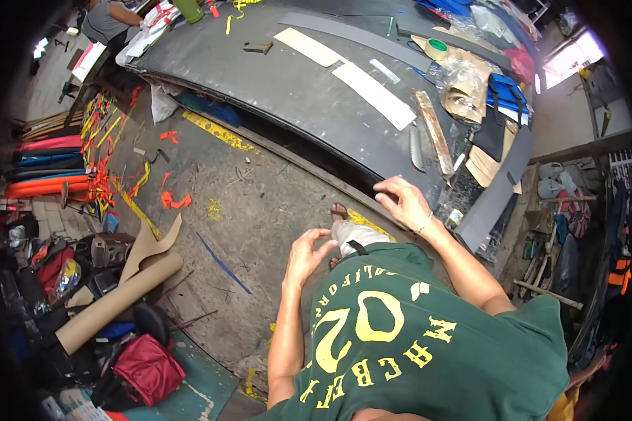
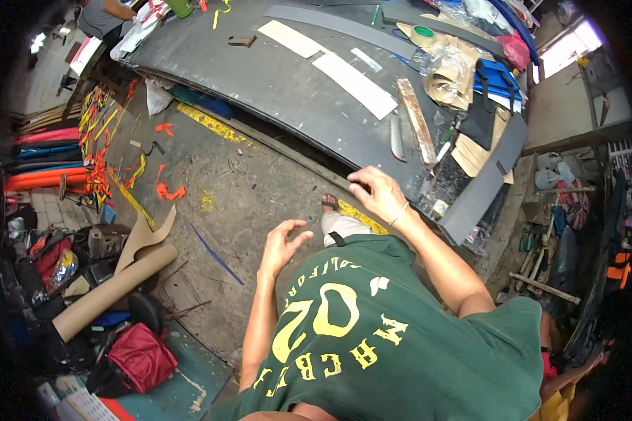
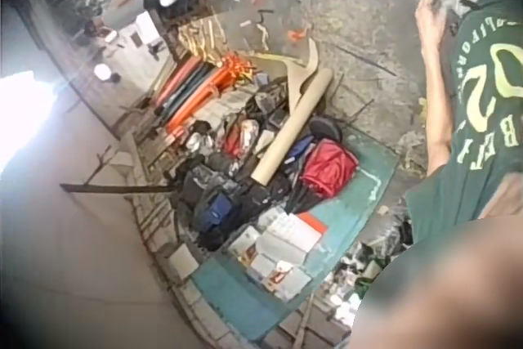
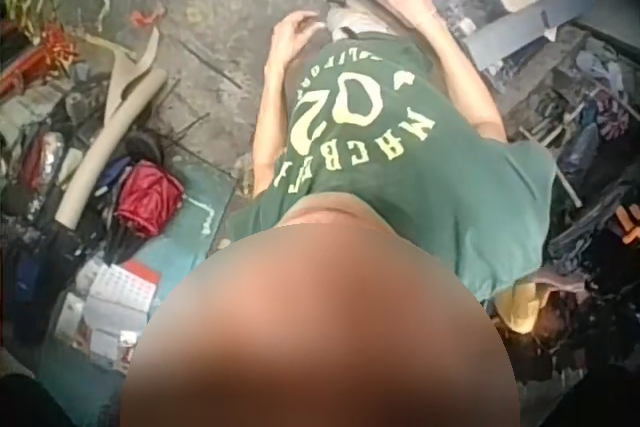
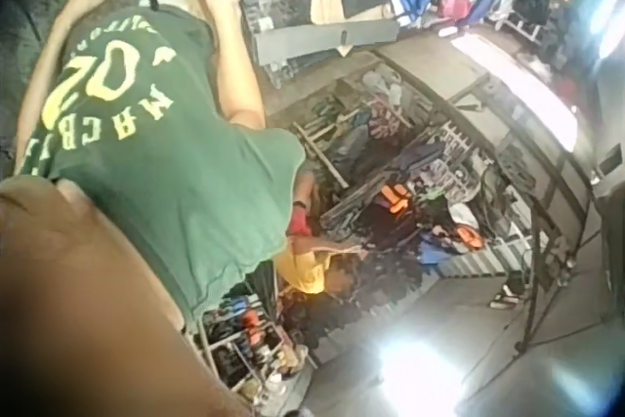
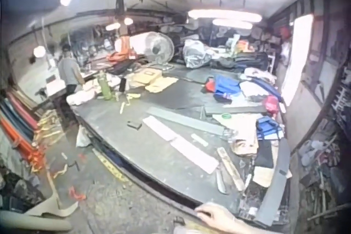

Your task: Measuring and cutting fabric or synthetic material strips using a metal ruler and a utility knife on a workbench.

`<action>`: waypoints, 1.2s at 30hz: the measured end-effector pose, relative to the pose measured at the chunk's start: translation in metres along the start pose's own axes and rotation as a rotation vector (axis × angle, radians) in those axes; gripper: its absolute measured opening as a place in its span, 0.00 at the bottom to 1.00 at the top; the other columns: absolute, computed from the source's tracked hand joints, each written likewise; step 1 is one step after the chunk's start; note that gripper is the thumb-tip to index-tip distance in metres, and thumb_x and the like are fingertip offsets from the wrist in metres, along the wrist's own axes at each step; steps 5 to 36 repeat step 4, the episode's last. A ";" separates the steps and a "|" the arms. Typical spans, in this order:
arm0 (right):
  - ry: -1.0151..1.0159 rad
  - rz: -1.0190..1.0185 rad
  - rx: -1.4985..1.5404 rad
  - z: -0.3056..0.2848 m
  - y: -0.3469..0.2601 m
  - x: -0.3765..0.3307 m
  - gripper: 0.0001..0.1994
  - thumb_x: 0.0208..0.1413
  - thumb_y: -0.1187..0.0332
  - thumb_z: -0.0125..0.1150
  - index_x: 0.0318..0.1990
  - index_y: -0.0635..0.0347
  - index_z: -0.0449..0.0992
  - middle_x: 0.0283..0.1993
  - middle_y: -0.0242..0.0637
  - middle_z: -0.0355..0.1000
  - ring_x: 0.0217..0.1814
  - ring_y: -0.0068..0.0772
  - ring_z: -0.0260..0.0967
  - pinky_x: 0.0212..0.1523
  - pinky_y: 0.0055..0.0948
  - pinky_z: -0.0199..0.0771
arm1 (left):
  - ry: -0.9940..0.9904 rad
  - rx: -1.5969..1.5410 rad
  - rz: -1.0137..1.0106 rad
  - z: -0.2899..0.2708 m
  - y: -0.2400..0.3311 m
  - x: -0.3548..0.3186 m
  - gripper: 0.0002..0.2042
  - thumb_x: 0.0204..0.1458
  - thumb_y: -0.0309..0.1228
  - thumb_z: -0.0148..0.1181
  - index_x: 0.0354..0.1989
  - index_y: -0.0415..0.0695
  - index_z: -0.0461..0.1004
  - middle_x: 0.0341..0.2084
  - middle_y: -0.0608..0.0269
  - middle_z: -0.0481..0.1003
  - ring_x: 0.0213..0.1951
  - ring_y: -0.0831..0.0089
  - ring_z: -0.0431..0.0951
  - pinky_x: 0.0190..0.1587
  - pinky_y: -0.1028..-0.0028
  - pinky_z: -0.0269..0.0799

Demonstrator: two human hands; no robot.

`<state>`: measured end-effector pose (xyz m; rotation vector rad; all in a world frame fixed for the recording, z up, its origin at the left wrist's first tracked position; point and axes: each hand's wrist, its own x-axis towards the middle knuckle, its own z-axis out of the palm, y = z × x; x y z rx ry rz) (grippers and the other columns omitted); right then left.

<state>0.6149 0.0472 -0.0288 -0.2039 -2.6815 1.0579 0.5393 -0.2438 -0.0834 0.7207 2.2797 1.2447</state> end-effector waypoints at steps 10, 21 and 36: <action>0.160 0.214 0.006 0.032 0.023 0.088 0.13 0.59 0.68 0.68 0.50 0.60 0.83 0.43 0.40 0.77 0.35 0.32 0.76 0.41 0.28 0.78 | -0.079 -0.028 -0.133 -0.041 -0.007 0.040 0.21 0.52 0.41 0.74 0.50 0.42 0.81 0.45 0.52 0.82 0.48 0.59 0.83 0.53 0.67 0.77; 0.160 0.214 0.006 0.032 0.023 0.088 0.13 0.59 0.68 0.68 0.50 0.60 0.83 0.43 0.40 0.77 0.35 0.32 0.76 0.41 0.28 0.78 | -0.079 -0.028 -0.133 -0.041 -0.007 0.040 0.21 0.52 0.41 0.74 0.50 0.42 0.81 0.45 0.52 0.82 0.48 0.59 0.83 0.53 0.67 0.77; 0.160 0.214 0.006 0.032 0.023 0.088 0.13 0.59 0.68 0.68 0.50 0.60 0.83 0.43 0.40 0.77 0.35 0.32 0.76 0.41 0.28 0.78 | -0.079 -0.028 -0.133 -0.041 -0.007 0.040 0.21 0.52 0.41 0.74 0.50 0.42 0.81 0.45 0.52 0.82 0.48 0.59 0.83 0.53 0.67 0.77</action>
